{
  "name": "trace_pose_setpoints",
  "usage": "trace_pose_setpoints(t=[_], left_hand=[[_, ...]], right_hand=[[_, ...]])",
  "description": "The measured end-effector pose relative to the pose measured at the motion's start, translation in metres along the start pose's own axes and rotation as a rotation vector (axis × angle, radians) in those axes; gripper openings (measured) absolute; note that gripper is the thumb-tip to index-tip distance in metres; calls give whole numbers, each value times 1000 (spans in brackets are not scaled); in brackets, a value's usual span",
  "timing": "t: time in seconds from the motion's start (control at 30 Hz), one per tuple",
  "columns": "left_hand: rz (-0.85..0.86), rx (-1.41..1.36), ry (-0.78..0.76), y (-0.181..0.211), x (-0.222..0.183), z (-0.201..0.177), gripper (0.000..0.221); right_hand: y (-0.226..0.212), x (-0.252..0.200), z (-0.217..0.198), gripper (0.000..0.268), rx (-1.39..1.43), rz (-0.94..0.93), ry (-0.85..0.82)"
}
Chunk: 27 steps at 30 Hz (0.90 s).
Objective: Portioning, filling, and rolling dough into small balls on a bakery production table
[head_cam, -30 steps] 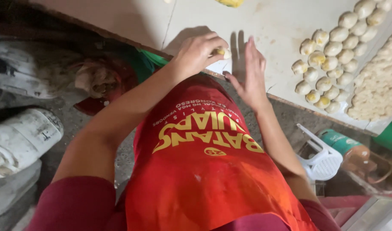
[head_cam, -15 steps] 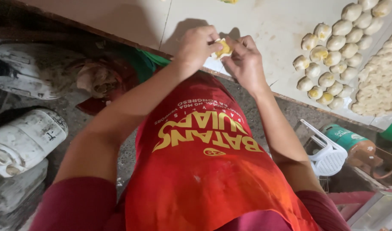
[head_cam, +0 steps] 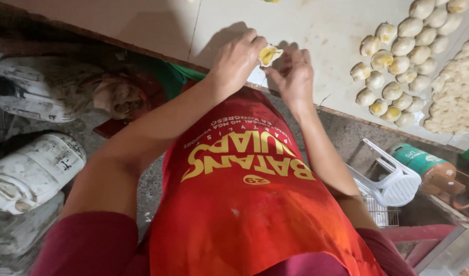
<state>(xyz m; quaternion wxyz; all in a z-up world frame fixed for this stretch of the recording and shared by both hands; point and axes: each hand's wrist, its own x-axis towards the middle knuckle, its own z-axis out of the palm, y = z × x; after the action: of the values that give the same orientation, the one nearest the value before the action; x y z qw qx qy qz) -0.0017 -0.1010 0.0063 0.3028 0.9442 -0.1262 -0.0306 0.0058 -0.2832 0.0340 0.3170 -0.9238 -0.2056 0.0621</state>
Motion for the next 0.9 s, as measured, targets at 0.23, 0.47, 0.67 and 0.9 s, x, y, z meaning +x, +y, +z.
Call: trace_pose_setpoints(t=[0.23, 0.47, 0.67, 0.9], left_hand=[[84, 21, 107, 9, 9, 5, 7], [-19, -322, 186, -2, 46, -8, 56], [-145, -407, 83, 1, 52, 33, 30], [-277, -190, 522, -22, 31, 11, 41]], right_hand=[[-1, 9, 14, 3, 114, -111, 113], [58, 33, -20, 29, 293, 20, 42], [48, 25, -15, 65, 146, -151, 6], [39, 47, -12, 59, -39, -258, 15]])
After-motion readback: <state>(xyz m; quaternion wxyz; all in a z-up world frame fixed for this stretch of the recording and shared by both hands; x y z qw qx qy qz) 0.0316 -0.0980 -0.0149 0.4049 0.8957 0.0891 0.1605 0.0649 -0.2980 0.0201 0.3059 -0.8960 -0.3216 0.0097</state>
